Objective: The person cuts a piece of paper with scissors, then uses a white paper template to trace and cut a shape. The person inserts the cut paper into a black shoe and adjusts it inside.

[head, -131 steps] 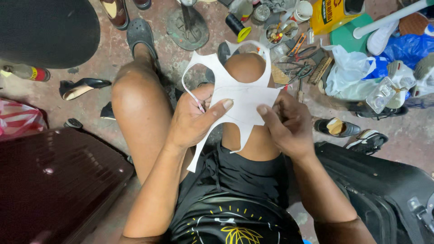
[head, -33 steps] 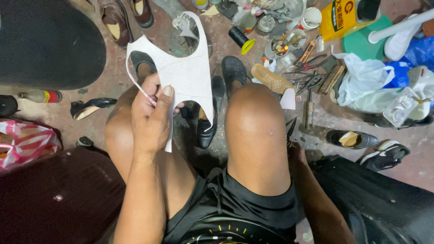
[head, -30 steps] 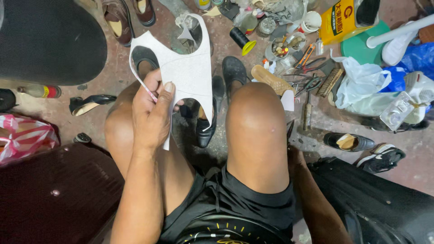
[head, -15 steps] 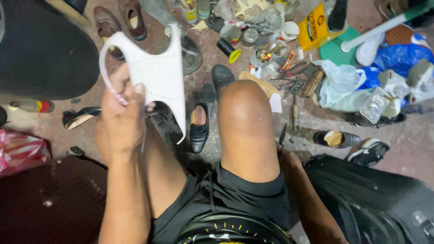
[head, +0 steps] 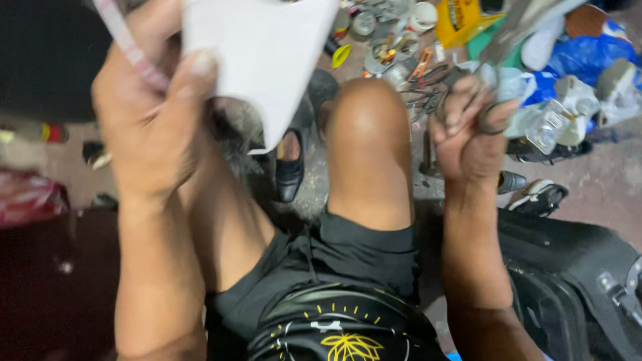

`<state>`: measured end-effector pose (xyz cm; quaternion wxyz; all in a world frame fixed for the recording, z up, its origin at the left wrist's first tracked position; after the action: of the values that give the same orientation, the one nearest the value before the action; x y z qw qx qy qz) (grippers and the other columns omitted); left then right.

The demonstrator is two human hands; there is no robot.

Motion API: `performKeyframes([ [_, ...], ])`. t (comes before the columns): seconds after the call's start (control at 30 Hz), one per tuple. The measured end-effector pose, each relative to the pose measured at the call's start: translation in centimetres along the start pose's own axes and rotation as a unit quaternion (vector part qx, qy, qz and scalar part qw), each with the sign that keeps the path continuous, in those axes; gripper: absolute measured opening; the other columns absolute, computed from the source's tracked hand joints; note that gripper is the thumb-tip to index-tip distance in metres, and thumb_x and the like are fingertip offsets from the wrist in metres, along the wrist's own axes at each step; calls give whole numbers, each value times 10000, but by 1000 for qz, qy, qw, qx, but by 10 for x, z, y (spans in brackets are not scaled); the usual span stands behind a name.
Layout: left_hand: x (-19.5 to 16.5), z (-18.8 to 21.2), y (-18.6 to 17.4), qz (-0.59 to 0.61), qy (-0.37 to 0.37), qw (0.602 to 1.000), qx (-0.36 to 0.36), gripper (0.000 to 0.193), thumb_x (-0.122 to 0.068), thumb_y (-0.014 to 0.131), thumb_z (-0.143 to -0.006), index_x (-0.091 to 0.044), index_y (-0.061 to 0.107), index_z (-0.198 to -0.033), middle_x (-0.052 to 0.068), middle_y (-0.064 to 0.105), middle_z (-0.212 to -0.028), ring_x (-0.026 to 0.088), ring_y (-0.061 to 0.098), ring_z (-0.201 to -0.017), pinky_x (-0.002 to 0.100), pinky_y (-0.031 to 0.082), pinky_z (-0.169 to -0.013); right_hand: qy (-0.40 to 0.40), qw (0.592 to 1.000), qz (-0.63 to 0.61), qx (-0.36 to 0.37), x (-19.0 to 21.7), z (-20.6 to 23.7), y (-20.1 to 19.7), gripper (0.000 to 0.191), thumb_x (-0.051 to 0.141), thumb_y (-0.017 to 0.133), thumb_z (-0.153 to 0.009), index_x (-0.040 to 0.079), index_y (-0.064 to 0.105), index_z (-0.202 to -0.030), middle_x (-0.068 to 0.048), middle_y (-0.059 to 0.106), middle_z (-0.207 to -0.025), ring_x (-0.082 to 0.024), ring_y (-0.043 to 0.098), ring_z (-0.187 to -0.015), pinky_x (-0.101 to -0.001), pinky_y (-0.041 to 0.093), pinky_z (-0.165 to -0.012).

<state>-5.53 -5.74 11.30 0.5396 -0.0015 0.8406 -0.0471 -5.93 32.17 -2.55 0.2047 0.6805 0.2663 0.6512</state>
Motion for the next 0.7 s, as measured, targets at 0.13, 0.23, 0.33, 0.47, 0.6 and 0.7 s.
performKeyframes([
  [0.13, -8, -11, 2, -57, 20, 997, 45, 244, -142, 612, -1157, -38, 615, -1378, -19, 669, -959, 59, 612, -792, 228, 515, -734, -101, 989, 64, 91, 2, -51, 99, 539, 476, 753, -1021, 39, 594, -1294, -14, 552, -854, -101, 534, -750, -274, 473, -675],
  [0.23, -2, -23, 2, -78, -1, 993, 84, 268, -182, 609, -1113, -54, 626, -1348, -30, 651, -899, 44, 621, -745, 236, 515, -716, -124, 983, 107, 83, 1, -59, 150, 397, 313, 792, -1074, 22, 589, -1252, -32, 551, -869, -116, 540, -733, -297, 480, -653],
  [0.33, 13, -48, -13, -35, -31, 997, 58, 289, -222, 630, -1073, -56, 663, -1308, -3, 669, -901, 81, 589, -775, 253, 503, -727, -112, 984, 106, 93, -5, -92, 182, 273, 189, 793, -1112, 1, 594, -1118, -42, 542, -846, -120, 517, -663, -279, 443, -599],
  [0.47, 25, -46, -30, -117, 52, 987, -98, 290, -197, 699, -1089, -49, 647, -1332, 74, 667, -1004, 186, 592, -889, 292, 510, -799, -65, 993, 82, 48, -33, -102, 187, 234, 177, 785, -1056, 32, 605, -1096, -8, 545, -773, -92, 521, -636, -256, 472, -593],
  [0.6, 25, -19, -32, -214, 103, 935, -263, 187, -191, 711, -1080, -44, 641, -1172, 127, 650, -1004, 283, 635, -891, 332, 517, -789, -39, 999, 34, -12, -61, -106, 167, 203, 153, 769, -1026, 52, 607, -1093, 4, 555, -812, -91, 515, -686, -261, 489, -614],
  [0.7, 25, -9, -12, -155, 25, 984, -84, 241, -254, 669, -1028, -69, 682, -874, 89, 652, -782, 254, 657, -730, 356, 503, -704, -19, 999, 6, -46, -67, -116, 155, 187, 143, 738, -994, 66, 609, -1104, 5, 574, -814, -85, 532, -688, -279, 501, -659],
])
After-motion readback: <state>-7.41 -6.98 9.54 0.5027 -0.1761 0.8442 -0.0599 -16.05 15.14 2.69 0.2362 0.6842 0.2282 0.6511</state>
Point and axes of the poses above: each hand's wrist, its own z-axis away from the middle knuckle, its own y-axis out of the palm, x = y × z, the point moved 3 cm from there along -z, towards the middle knuckle
